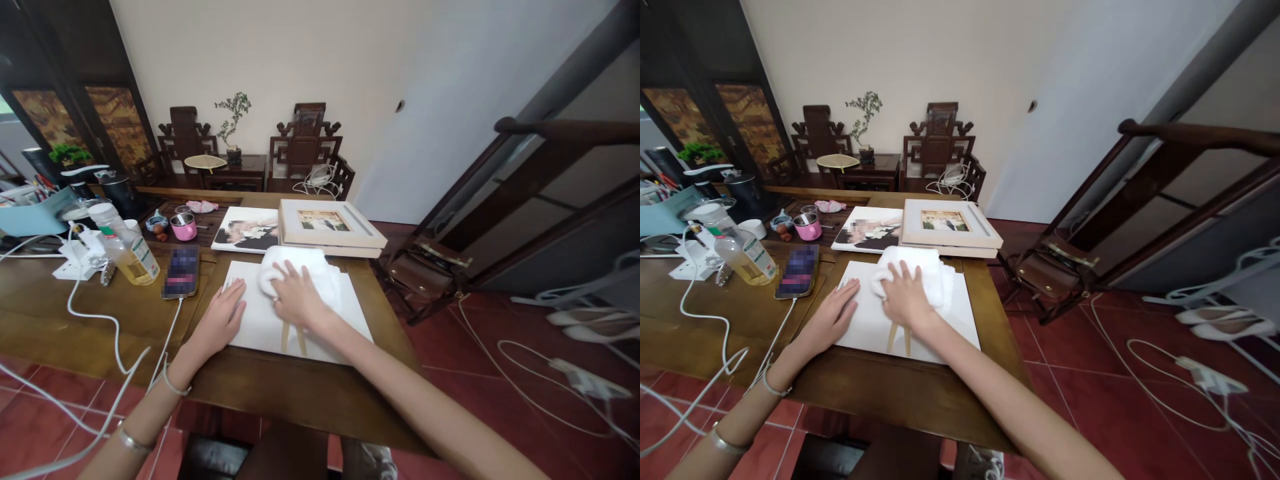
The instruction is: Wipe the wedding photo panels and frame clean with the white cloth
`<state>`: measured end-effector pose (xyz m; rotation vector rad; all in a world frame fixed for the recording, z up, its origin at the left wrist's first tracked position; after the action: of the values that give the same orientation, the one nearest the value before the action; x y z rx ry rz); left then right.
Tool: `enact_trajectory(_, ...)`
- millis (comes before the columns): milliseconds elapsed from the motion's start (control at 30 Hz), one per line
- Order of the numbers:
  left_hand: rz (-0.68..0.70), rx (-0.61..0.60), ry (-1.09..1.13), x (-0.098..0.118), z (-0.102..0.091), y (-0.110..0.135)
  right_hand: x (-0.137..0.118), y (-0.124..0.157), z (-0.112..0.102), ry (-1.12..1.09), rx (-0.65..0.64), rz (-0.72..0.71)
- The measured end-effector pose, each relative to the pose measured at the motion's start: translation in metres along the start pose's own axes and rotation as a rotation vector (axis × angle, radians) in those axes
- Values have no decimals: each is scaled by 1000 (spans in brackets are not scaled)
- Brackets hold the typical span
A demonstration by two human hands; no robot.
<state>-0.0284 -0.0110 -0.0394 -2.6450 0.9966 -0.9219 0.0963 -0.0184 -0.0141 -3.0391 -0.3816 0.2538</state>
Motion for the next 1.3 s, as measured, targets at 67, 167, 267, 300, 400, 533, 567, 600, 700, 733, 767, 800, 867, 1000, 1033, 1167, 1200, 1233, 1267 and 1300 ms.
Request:
enact_trajectory(67,-45,23,118,-1,-9,-2,-24,-1,8,25,-19,-24)
enact_trajectory(167,-134,129,289,-5,-27,-4,-70,18,10,13,-32,-206)
enact_trajectory(267,-161,230,353,-5,-40,-4,-108,56,2,-64,-67,-436)
enact_trajectory(300,-147,238,345,-3,-41,-3,-114,68,-1,-91,-107,-483)
enact_trajectory(400,-63,153,227,6,-30,-3,-110,93,-7,-128,-226,-467)
enact_trajectory(533,46,-59,-48,11,0,0,-65,84,-11,-62,-272,-214)
enact_trajectory(567,58,-80,-97,10,4,1,-52,75,-13,-44,-248,-158)
enact_trajectory(600,66,-84,-129,9,6,2,-42,65,-14,-35,-211,-119)
enact_trajectory(700,81,-74,-169,9,7,3,-24,26,-16,-44,-93,-92)
enact_trajectory(733,85,-71,-175,9,6,2,-22,12,-14,-56,-66,-101)
enact_trajectory(767,89,-68,-179,10,5,2,-24,-1,-12,-71,-47,-118)
enact_trajectory(800,94,-66,-180,11,4,2,-27,-14,-10,-88,-35,-141)
enact_trajectory(867,106,-67,-178,13,3,1,-38,-35,-5,-125,-28,-193)
enact_trajectory(1000,107,-77,-169,12,2,1,-45,-53,-3,-207,-24,-227)
enact_trajectory(1033,100,-78,-166,11,2,1,-39,-51,-4,-224,-21,-209)
enact_trajectory(1167,81,-82,-150,8,4,3,14,-26,-12,-270,-14,-89)
enact_trajectory(1200,78,-85,-149,8,5,4,32,-15,-14,-274,-10,-53)
enact_trajectory(1233,73,-87,-150,7,5,4,51,-4,-16,-276,4,-10)
enact_trajectory(1267,68,-88,-152,7,6,5,68,8,-17,-272,18,38)
enact_trajectory(1300,62,-87,-153,6,6,5,83,21,-17,-262,30,88)
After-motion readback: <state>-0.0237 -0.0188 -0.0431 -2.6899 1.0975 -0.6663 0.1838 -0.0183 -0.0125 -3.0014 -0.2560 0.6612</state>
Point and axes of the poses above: each hand's wrist, its own y-axis away from the middle knuckle, its own z-axis out of the palm, x = y × z, the point moved 9 cm from there along -y, towards the middle knuckle, and after that the axes turned 2 degrees about x, right-handed, at the moved point
